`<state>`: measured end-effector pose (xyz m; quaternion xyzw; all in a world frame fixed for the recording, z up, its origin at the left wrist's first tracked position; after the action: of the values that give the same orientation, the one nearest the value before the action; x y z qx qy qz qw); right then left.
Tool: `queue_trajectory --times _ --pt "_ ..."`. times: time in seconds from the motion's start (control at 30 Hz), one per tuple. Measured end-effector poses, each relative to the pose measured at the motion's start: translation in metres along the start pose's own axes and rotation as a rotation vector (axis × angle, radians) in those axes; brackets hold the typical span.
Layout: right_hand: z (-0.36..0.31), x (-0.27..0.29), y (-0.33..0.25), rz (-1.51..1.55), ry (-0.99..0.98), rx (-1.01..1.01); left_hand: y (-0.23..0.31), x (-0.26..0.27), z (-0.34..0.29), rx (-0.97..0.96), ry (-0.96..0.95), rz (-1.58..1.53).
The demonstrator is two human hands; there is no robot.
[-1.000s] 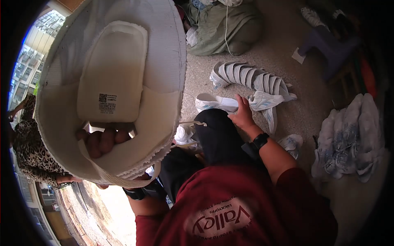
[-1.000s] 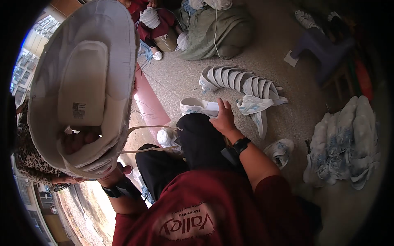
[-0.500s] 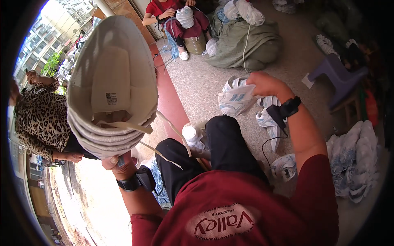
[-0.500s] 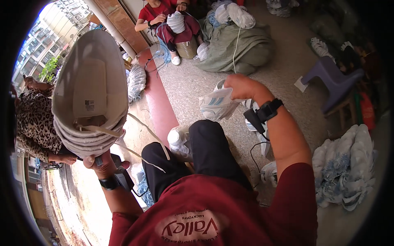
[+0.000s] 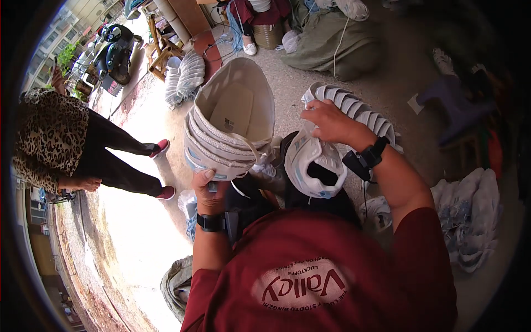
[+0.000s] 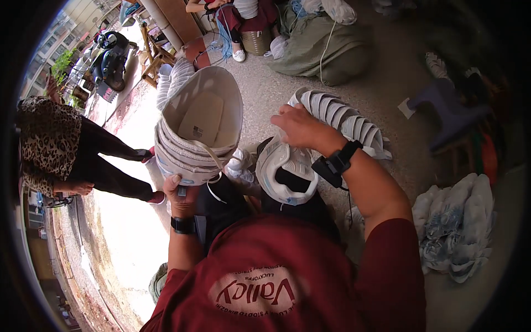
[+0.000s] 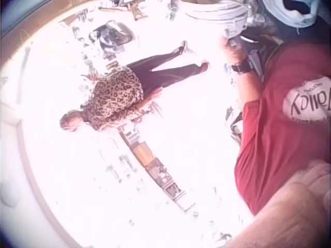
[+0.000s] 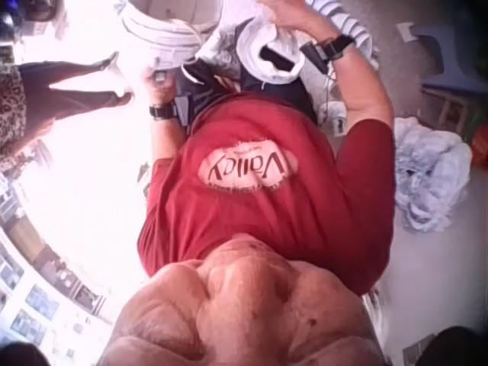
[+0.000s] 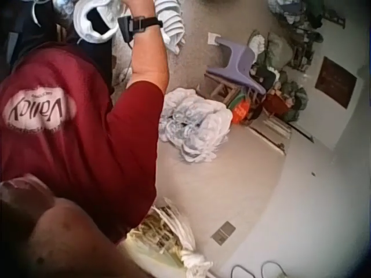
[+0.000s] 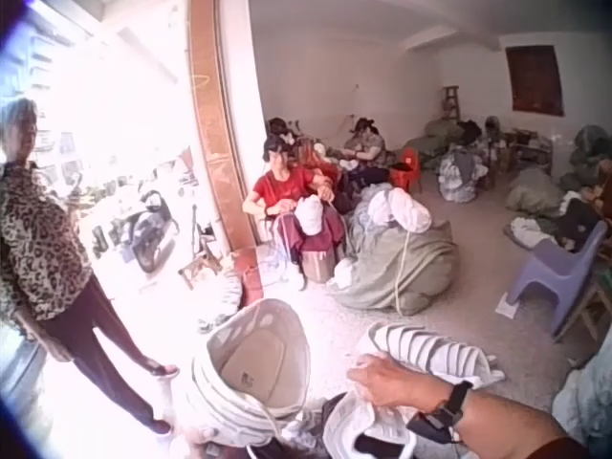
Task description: Lacing shoes as part of a manufacturing or assembly process.
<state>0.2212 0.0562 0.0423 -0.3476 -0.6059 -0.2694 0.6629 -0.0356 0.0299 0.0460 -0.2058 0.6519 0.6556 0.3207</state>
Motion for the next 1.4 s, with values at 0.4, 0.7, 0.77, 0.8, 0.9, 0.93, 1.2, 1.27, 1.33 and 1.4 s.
queue_trajectory --times 0.4,0.7,0.77,0.8,0.9,0.93,1.2,1.27,1.33,1.4 --pt "-0.112 0.021 -0.063 0.474 0.573 -0.162 -0.018 0.054 0.006 0.053 0.141 -0.404" --pt "-0.089 0.024 -0.081 0.364 0.527 -0.162 0.044 0.071 -0.015 -0.133 0.229 -0.233" --pt "-0.057 0.047 -0.091 0.381 0.539 -0.058 0.082 0.07 -0.032 -0.226 0.163 -0.102" --pt "-0.042 0.048 -0.098 0.335 0.517 -0.016 0.102 0.073 -0.042 -0.278 0.146 -0.053" --pt "-0.005 0.034 -0.122 0.275 0.479 0.082 0.15 0.084 -0.068 -0.41 0.107 0.033" --pt "0.003 0.023 -0.13 0.227 0.455 0.105 0.161 0.084 -0.074 -0.438 0.097 0.064" --pt "0.062 -0.106 -0.14 0.131 0.305 0.165 0.167 0.044 -0.092 -0.415 0.256 0.567" --pt "0.057 -0.098 -0.137 0.224 0.328 0.211 0.138 0.023 -0.075 -0.229 0.215 0.845" --pt "0.049 -0.095 -0.111 0.43 0.271 0.076 0.1 -0.009 -0.05 -0.155 0.014 1.105" --pt "0.041 -0.086 -0.097 0.462 0.368 -0.001 0.058 -0.017 -0.034 -0.061 -0.136 1.098"
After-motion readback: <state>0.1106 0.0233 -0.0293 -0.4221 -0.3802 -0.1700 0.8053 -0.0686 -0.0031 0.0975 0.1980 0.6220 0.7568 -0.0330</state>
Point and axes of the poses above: each hand's wrist, its own z-axis towards the middle knuckle, its own x-axis out of the back of the hand, y = z × x, the point moved 9 cm from there along z, towards the middle knuckle, and after that the axes turned 1 degree about y, right-handed, at the moved point
